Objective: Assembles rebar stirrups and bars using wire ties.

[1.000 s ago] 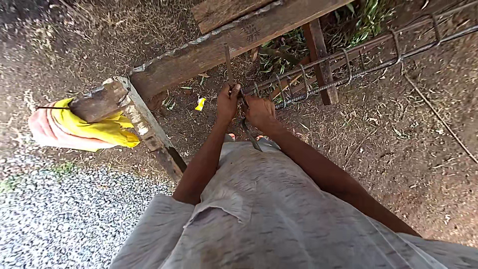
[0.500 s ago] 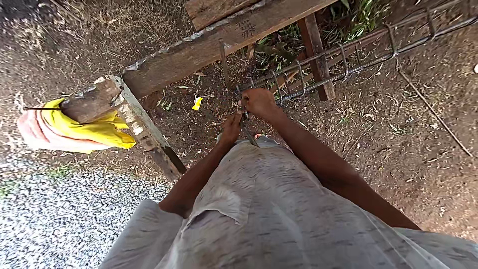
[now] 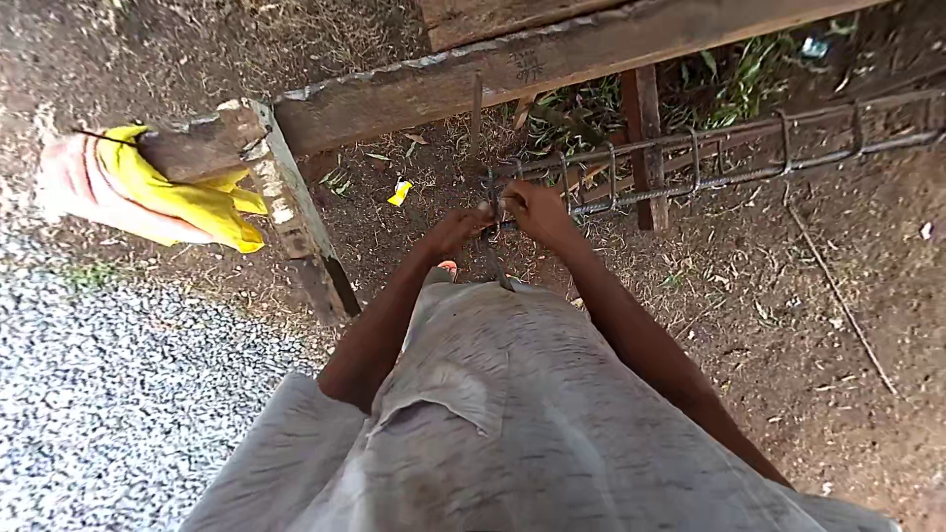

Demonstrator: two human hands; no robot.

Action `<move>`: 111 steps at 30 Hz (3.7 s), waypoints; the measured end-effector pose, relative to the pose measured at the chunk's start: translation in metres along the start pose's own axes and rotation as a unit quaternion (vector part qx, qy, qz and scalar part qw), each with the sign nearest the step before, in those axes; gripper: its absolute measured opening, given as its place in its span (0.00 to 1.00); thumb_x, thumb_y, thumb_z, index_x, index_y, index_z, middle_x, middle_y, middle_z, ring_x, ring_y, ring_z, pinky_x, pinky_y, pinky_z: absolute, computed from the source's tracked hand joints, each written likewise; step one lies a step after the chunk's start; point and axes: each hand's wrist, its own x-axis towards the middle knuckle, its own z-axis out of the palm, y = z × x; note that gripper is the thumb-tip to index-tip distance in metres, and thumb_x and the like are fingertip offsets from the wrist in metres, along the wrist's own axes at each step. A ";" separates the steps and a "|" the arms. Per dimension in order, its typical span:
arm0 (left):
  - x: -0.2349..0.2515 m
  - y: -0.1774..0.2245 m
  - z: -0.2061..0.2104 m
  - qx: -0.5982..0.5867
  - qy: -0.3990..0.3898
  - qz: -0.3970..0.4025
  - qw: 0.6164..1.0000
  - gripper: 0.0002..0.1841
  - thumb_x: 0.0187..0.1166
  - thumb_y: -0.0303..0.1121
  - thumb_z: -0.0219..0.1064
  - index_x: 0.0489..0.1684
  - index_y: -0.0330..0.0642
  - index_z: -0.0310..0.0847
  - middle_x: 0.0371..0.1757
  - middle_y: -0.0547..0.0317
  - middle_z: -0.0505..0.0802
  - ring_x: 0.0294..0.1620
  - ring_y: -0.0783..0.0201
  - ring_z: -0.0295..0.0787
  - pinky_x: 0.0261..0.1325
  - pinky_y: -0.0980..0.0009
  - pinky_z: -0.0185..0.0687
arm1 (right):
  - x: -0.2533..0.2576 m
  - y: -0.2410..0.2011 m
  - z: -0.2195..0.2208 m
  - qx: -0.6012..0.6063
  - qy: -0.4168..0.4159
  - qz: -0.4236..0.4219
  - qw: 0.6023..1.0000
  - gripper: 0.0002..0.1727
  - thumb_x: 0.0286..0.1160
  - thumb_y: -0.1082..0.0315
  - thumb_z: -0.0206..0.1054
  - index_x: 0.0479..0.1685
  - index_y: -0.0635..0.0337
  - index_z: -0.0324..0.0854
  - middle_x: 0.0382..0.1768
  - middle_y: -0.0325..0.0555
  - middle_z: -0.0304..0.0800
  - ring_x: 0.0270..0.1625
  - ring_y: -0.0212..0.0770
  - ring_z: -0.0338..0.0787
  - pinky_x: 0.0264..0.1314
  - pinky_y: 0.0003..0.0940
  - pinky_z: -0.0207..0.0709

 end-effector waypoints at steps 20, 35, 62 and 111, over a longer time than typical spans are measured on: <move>0.024 0.014 0.069 -0.315 0.242 -0.328 0.857 0.42 0.91 0.64 0.30 0.89 0.37 0.57 0.85 0.35 0.68 0.83 0.44 0.67 0.79 0.40 0.65 | -0.072 -0.014 0.018 0.252 -0.241 0.034 0.937 0.29 0.96 0.48 0.43 0.61 0.61 0.84 0.35 0.45 0.87 0.31 0.35 0.81 0.39 0.35 0.79; 0.029 0.019 0.062 -0.312 0.193 -0.363 0.856 0.47 0.84 0.73 0.25 0.85 0.45 0.62 0.74 0.36 0.77 0.68 0.45 0.76 0.63 0.42 0.75 | -0.092 -0.041 0.049 0.452 -0.159 0.208 0.853 0.21 0.97 0.56 0.45 0.61 0.63 0.78 0.23 0.39 0.75 0.24 0.31 0.75 0.32 0.28 0.74; 0.028 0.036 0.061 -0.302 0.192 -0.345 0.868 0.39 0.90 0.67 0.30 0.81 0.46 0.66 0.64 0.45 0.82 0.58 0.55 0.81 0.56 0.54 0.81 | -0.095 -0.042 0.055 0.533 -0.091 0.255 0.801 0.16 0.91 0.55 0.55 0.52 0.59 0.79 0.21 0.37 0.75 0.17 0.29 0.72 0.20 0.25 0.72; -0.015 0.036 0.065 -0.052 0.158 -0.142 0.976 0.21 0.93 0.46 0.54 0.68 0.41 0.83 0.54 0.54 0.92 0.37 0.69 0.84 0.42 0.69 0.79 | -0.101 -0.033 0.048 0.613 -0.130 0.253 0.737 0.13 0.91 0.58 0.58 0.52 0.59 0.76 0.23 0.39 0.78 0.20 0.30 0.78 0.24 0.23 0.76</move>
